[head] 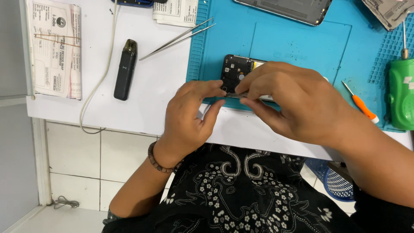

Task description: The person disassembles a smartphone by removing screws from the internal frame using a screwdriver and places them on a blue mat. The person then reassembles the device by screwing the components back together and closes the back cover.

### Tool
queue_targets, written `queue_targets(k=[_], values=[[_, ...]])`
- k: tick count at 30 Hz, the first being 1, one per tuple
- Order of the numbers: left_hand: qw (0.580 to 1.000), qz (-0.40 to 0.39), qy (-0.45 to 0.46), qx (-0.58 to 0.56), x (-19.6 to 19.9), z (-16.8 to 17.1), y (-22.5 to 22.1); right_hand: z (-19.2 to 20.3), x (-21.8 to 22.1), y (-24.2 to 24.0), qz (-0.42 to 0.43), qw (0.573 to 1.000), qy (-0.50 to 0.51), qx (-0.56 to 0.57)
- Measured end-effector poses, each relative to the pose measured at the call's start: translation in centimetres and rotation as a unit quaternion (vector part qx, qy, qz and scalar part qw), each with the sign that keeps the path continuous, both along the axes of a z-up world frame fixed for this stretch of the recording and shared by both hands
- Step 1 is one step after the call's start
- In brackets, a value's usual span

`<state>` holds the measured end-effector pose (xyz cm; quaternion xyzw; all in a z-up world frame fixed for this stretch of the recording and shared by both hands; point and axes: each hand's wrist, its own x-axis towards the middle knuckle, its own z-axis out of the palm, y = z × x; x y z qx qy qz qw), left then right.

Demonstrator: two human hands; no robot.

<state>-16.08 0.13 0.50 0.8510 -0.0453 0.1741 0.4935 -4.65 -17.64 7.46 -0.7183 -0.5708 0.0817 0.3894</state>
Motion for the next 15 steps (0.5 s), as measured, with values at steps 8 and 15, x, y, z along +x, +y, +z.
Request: queue_targets(k=[8, 15], values=[[0.991, 0.016, -0.060, 0.121, -0.5, -0.8, -0.6, 0.6, 0.1, 1.4, 0.028, 0.998, -0.031, -0.040], [0.987, 0.015, -0.073, 0.140, -0.5, -0.6, -0.5, 0.4, 0.0, 1.7, 0.029, 0.998, -0.031, -0.045]])
